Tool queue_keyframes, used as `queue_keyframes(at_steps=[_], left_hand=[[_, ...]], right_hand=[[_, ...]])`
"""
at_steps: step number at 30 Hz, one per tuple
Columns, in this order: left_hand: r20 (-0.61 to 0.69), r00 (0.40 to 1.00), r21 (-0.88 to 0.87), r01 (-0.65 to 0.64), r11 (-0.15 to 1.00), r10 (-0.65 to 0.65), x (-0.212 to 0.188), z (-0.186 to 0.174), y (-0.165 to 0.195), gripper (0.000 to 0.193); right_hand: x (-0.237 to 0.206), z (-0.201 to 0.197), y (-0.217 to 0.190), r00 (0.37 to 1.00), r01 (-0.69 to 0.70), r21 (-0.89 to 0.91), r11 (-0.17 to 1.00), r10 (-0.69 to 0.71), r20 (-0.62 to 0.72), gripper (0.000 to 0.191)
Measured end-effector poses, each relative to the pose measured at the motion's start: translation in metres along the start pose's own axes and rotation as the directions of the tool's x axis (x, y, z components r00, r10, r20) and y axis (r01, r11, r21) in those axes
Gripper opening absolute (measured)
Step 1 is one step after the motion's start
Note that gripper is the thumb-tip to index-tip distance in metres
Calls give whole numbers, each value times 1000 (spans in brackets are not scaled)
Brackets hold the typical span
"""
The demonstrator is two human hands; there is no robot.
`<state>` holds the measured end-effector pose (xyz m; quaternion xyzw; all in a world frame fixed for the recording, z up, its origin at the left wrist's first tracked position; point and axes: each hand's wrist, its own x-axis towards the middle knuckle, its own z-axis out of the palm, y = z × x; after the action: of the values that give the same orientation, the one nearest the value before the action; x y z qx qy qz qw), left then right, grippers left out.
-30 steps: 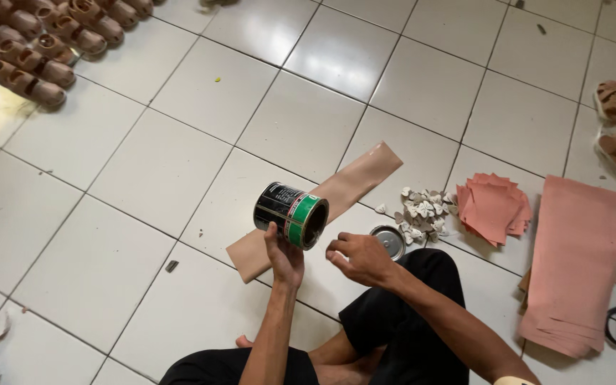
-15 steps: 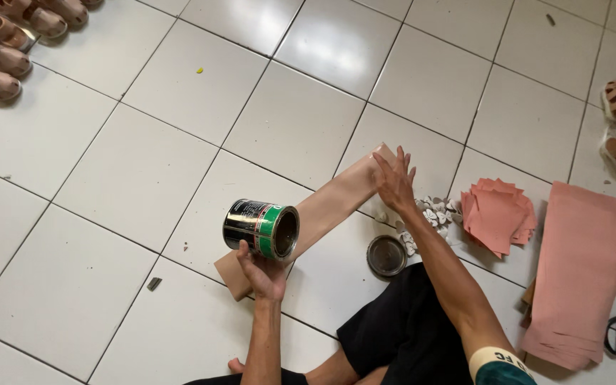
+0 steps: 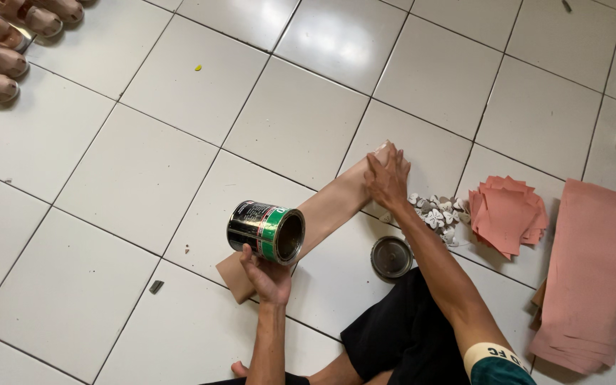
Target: The person sits on the workshop floor, opens a black plastic bag, then holds a can of glue and spreads glue by hand along a long leather strap, working the adhesive over the strap's surface and lifting the strap to check the coating.
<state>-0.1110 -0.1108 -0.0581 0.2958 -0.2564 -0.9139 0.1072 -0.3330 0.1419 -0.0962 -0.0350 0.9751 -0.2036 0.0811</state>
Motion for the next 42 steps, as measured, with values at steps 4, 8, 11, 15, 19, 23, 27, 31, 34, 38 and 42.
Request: queue_keyframes(at_steps=[4,8,11,15,19,23,27,31,34,38,42], left_hand=[[9,1000,-6,4,1000,-4,0,-2,-1,85],[-8,1000,-18,19,1000,-19,0,-2,-1,83],[4,1000,-20,18,1000,-18,-1,-2,-1,83],[-5,1000,-14,20,1000,-21,-1,-1,0,82],[-3,1000,-29,27,999,-27,2,-2,-3,82],[-8,1000,-17,6,1000,-6,3,-5,-7,81],[-21,1000,-21,9,1000,-9,5,-6,-9,80],[-8,1000,-25,7,1000,-8,5,-5,-9,78],[17,999,-79,30,996,-29,6,-6,-11,76],[57,997,-166,60,984,-51,9,-10,-15,69],[53,999,-139,12,990,-5,1,-14,-19,65]], right_hand=[[-12,6,-7,995,88,-53,995,-86,40,58],[-17,8,-9,990,139,-170,975,-132,55,62],[-11,6,-3,995,93,-131,987,-95,-8,60],[6,-1,7,997,48,-158,986,-56,-46,61],[17,-10,15,998,-3,-152,988,-6,-58,61],[16,-10,14,997,-7,-166,986,-7,-81,64],[19,-8,15,1000,-25,-178,984,21,-23,60],[34,-24,19,990,-132,-73,989,128,-65,58],[23,-40,14,979,-73,51,996,81,-189,58],[-39,-55,-30,977,139,264,955,-88,-195,50],[-122,-70,-82,926,180,374,910,-285,248,53]])
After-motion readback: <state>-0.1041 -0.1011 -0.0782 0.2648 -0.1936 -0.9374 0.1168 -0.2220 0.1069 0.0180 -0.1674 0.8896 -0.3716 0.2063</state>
